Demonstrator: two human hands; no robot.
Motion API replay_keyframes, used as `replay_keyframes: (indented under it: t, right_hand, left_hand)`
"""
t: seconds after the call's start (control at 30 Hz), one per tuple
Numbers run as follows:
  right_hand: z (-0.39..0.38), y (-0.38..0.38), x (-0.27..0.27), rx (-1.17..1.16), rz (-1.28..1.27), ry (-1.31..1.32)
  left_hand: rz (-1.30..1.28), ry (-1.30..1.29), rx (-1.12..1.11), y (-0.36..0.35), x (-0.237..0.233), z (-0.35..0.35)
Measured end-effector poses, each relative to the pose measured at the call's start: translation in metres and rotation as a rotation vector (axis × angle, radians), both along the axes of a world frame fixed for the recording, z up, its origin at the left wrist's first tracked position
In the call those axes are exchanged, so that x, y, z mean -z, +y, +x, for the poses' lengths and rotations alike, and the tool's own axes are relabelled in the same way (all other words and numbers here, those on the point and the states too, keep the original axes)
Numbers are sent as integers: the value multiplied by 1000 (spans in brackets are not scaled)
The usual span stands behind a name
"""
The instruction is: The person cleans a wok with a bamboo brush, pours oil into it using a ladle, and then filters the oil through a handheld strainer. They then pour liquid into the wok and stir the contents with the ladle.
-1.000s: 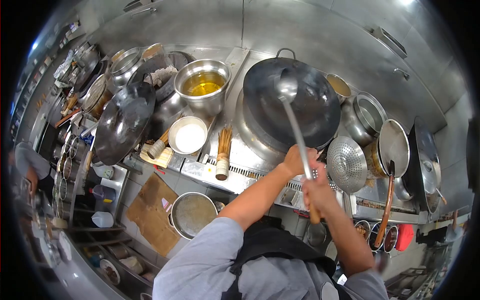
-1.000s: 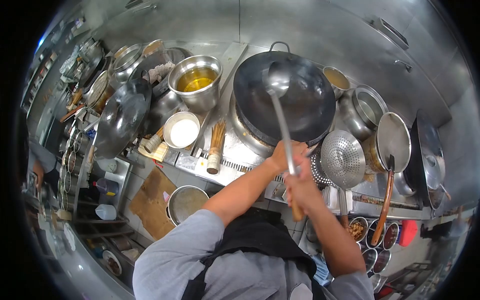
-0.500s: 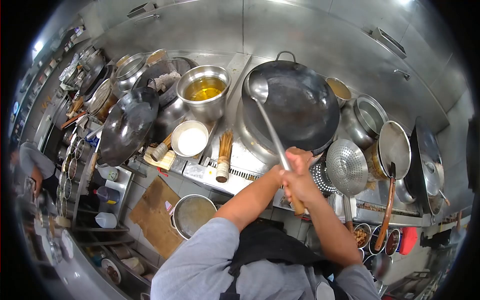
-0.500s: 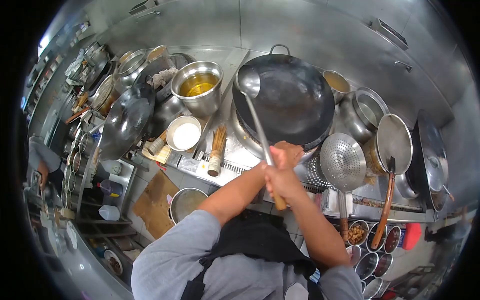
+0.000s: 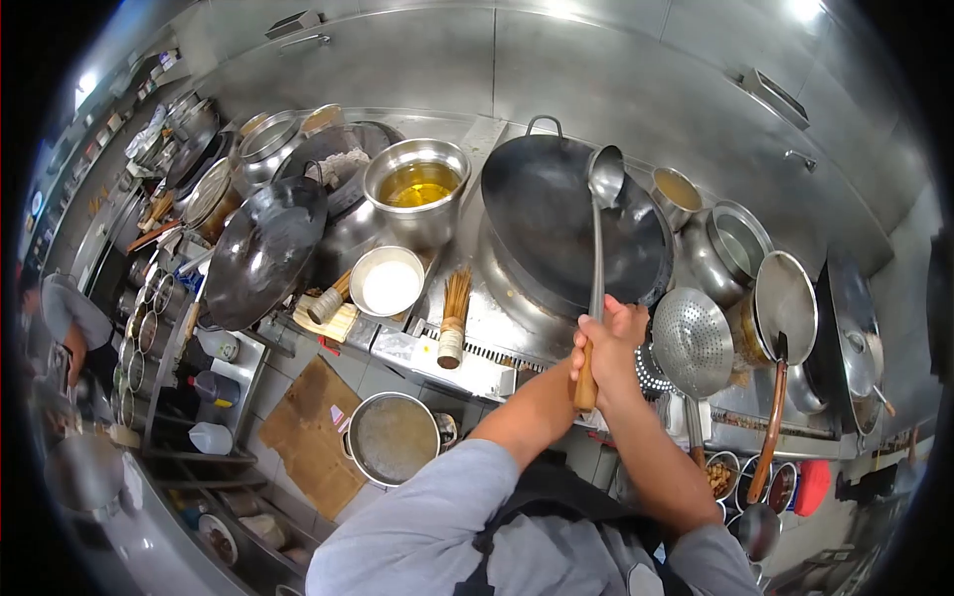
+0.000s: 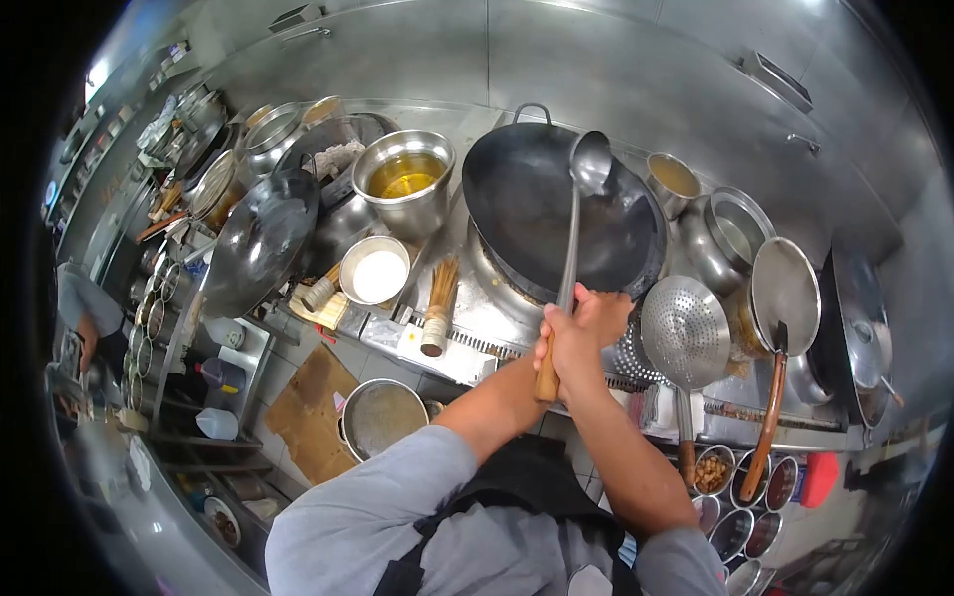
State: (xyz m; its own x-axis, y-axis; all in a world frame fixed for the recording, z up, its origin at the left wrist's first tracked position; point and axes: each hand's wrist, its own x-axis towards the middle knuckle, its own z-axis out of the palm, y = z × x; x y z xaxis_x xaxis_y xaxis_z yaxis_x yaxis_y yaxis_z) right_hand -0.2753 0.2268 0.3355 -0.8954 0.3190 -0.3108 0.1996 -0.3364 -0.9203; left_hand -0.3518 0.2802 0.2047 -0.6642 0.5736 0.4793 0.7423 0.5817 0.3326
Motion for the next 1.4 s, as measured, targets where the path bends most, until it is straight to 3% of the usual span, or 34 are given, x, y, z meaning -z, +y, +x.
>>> replay_keyframes:
  t: [0.13,0.2,0.27,0.33,0.4,0.53,0.57,0.73,0.87,0.93,0.97,1.13,1.2,1.27,1.33,1.4]
  right_hand:
    - [-34,-34,-12,135,0,14]
    - [-53,-64,-7,87,22,-21]
    - [-60,-83,-11,-144,-10,-119]
    - [-61,-82,-11,-140,30,-112]
    - [-55,-66,-18,-124,-84,-73]
    - [-47,-99,-7,-64,53,-76]
    - [-49,-96,-5,-164,58,-113]
    - [-47,-46,-11,-164,-109,-55]
    - [-49,-73,-2,96,71,-46]
    - [-53,-93,2,-69,154,-114]
    - [-56,-94,5,-178,32,-125]
    - [-55,-60,-11,-116,-58,-77]
    - [-51,-77,-6,12,62,-80]
    - [-57,-81,15,-14,69,-52]
    - [-63,-74,11,-185,113,-103]
    - [-60,-50,3,-167,54,-93]
  left_hand:
    - [-84,169,-144,8,-3,3]
    - [93,-209,108,11,-12,-1]
    - [105,-214,112,9,-17,-2]
    - [135,-240,154,7,-13,-6]
    - [136,-230,158,2,-16,-4]
    - [171,-190,181,1,-12,-4]
    - [169,-184,181,-1,-17,-6]
    - [169,-198,167,-4,-16,-3]
    - [128,-220,203,-7,-19,-7]
    - [122,-222,221,0,-14,-7]
    - [140,-233,233,-3,-20,-5]
    - [174,-233,228,-4,-20,-4]
    - [173,-237,203,-4,-20,-5]
    - [175,-243,204,-2,-17,-5]
    - [174,-243,219,-3,-19,-5]
    - [145,-207,196,-4,-11,-5]
